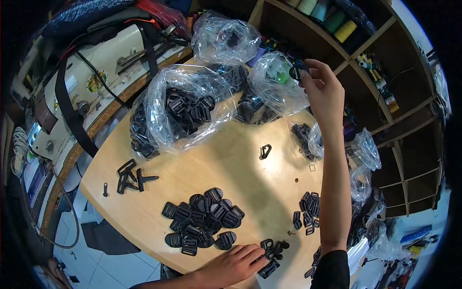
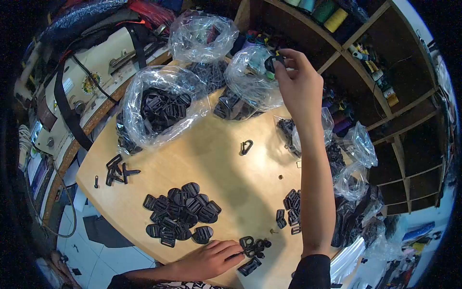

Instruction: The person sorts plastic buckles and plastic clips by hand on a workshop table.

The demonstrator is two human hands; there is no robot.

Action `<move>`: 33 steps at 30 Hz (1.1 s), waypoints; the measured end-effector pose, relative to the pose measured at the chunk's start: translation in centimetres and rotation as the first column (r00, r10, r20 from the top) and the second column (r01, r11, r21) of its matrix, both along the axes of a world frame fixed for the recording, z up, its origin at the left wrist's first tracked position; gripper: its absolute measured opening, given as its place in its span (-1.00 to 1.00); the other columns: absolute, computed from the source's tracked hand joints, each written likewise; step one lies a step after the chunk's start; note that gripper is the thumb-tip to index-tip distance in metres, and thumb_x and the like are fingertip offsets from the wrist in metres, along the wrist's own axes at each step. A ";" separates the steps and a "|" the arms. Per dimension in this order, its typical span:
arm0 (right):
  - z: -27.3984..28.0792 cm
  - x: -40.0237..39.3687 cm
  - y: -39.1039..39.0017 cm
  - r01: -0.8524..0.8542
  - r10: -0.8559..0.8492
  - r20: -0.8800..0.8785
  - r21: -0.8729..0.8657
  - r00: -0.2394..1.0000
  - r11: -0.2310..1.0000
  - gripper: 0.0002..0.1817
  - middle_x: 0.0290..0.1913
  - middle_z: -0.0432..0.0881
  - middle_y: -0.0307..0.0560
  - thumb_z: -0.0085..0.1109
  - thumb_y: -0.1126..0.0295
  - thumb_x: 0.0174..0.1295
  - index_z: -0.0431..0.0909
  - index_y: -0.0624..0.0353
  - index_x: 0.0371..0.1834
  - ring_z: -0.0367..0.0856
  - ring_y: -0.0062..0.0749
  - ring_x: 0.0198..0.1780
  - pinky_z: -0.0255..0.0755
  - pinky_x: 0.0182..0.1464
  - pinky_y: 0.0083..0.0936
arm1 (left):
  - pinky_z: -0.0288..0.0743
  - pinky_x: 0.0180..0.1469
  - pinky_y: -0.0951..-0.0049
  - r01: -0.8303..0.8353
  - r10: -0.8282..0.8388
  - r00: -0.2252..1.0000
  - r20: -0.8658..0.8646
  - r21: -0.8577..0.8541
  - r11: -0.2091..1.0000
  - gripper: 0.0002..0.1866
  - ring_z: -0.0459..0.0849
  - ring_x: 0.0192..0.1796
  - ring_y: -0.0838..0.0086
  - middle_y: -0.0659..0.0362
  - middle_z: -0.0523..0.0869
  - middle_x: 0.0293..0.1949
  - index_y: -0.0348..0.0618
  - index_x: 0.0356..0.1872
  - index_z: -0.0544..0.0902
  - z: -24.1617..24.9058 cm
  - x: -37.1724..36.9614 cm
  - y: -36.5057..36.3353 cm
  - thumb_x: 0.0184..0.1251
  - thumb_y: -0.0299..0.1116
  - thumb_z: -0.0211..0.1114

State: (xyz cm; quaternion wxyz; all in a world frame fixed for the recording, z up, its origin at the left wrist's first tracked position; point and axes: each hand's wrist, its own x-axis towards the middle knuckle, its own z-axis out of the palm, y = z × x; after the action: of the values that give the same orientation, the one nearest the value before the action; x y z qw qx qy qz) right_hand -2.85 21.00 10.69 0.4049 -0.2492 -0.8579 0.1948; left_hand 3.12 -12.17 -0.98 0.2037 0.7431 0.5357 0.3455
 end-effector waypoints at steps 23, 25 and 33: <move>1.7 -1.5 2.8 -0.246 0.140 0.567 0.115 0.812 0.963 -0.74 -0.19 0.73 0.13 0.21 0.35 0.19 0.70 0.16 -0.08 0.73 -0.03 -0.17 0.57 -0.06 -0.30 | 0.41 0.21 0.25 -0.028 0.029 0.999 0.018 -0.041 0.999 -0.64 0.50 0.21 0.22 0.05 0.54 0.08 -0.25 0.05 0.58 -0.6 0.9 -0.2 0.19 -0.49 0.20; -0.1 -3.8 4.9 -0.327 0.177 0.688 0.092 0.704 0.941 -0.76 -0.18 0.73 0.14 0.19 0.38 0.15 0.73 0.15 -0.14 0.73 -0.02 -0.15 0.58 -0.04 -0.26 | 0.41 0.22 0.23 -0.024 0.026 0.999 0.035 -0.039 0.999 -0.62 0.50 0.21 0.20 0.04 0.54 0.09 -0.25 0.06 0.57 -0.8 0.9 -0.1 0.17 -0.49 0.20; -4.5 -4.0 5.3 -0.264 -0.011 0.905 0.136 0.426 0.955 -0.62 -0.03 0.70 0.09 0.02 0.52 0.22 0.61 0.10 0.10 0.70 0.00 -0.05 0.58 0.00 -0.26 | 0.40 0.23 0.25 0.010 -0.010 1.000 -0.004 -0.060 0.998 -0.56 0.45 0.27 0.20 0.04 0.51 0.13 -0.28 0.12 0.55 -1.0 0.7 -0.3 0.15 -0.50 0.20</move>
State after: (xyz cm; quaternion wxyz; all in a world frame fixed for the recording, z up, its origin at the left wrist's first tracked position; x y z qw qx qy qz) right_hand -6.87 26.32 6.21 -0.0997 -0.1938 -0.9747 -0.0502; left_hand 3.81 -12.45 -1.95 0.2265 0.7401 0.5424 0.3267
